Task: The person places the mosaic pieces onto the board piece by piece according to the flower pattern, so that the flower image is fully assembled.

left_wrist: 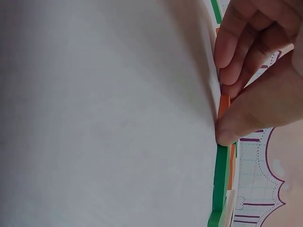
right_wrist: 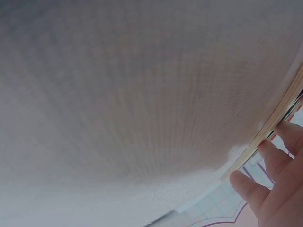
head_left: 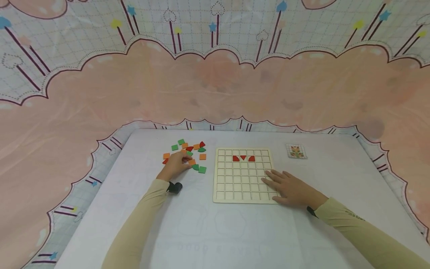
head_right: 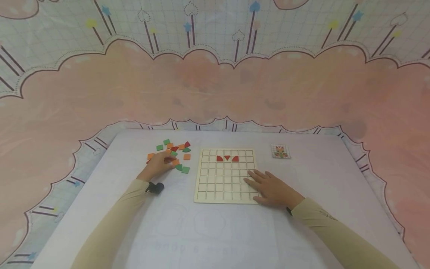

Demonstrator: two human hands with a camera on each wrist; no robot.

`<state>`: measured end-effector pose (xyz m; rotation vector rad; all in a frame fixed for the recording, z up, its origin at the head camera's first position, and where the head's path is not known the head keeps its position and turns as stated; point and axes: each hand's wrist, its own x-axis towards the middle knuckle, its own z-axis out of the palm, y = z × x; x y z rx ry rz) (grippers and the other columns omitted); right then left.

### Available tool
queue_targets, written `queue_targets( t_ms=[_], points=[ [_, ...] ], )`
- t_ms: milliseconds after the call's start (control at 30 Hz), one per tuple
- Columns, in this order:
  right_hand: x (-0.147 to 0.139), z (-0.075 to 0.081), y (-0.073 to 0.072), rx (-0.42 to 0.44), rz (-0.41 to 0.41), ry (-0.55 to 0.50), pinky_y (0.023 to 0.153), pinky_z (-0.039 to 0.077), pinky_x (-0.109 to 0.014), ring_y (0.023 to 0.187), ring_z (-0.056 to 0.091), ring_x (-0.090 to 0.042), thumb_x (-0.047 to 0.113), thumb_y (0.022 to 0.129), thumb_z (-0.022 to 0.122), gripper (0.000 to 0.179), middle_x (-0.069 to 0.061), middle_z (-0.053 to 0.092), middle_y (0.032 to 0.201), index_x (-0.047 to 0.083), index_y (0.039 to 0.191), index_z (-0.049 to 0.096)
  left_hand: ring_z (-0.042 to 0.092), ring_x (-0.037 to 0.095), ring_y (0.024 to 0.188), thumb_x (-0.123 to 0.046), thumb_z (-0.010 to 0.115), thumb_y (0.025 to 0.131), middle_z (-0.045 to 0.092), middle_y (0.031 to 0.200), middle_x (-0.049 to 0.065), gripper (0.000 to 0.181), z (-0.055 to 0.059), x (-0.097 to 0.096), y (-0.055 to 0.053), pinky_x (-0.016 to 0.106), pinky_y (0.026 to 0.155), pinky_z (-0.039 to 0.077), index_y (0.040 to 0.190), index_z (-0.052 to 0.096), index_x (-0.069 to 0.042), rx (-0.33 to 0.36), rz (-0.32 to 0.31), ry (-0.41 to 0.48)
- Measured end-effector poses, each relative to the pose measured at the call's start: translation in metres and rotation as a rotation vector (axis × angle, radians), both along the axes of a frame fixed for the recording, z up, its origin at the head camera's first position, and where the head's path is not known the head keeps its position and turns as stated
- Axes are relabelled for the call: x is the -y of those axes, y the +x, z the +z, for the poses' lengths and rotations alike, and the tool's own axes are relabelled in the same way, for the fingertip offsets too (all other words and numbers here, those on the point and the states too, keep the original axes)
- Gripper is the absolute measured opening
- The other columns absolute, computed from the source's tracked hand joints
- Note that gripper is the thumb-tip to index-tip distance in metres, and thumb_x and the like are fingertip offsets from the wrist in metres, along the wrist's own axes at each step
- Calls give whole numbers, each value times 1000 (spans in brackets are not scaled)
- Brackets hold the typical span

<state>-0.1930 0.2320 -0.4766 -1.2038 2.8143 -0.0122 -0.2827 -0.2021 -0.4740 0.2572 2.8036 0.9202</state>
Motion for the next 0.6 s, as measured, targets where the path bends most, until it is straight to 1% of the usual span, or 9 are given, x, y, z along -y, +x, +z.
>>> queue_targets(
  t_ms=[300,433,600],
  points=[
    [0,0,-1,12,-3,3,108,31,-56,139,31,-34,44,92,50,62,-12,31,153,18,146,34,54,23,98,-11,71,83,62,107,11,28,-3,1,-1,38,90,47,110,67,-5,16,26,-2],
    [0,-1,-1,16,-3,-2,108,30,-56,140,31,-33,44,92,50,62,-12,30,153,19,146,34,54,24,98,-10,70,83,61,108,11,28,-1,0,1,37,90,47,110,66,-5,29,37,16],
    [1,2,0,32,-9,0,109,29,-56,140,30,-34,44,92,50,62,-12,30,153,18,147,33,54,24,98,-10,70,83,62,108,11,28,1,1,5,37,90,48,111,66,-6,18,42,33]
  ],
)
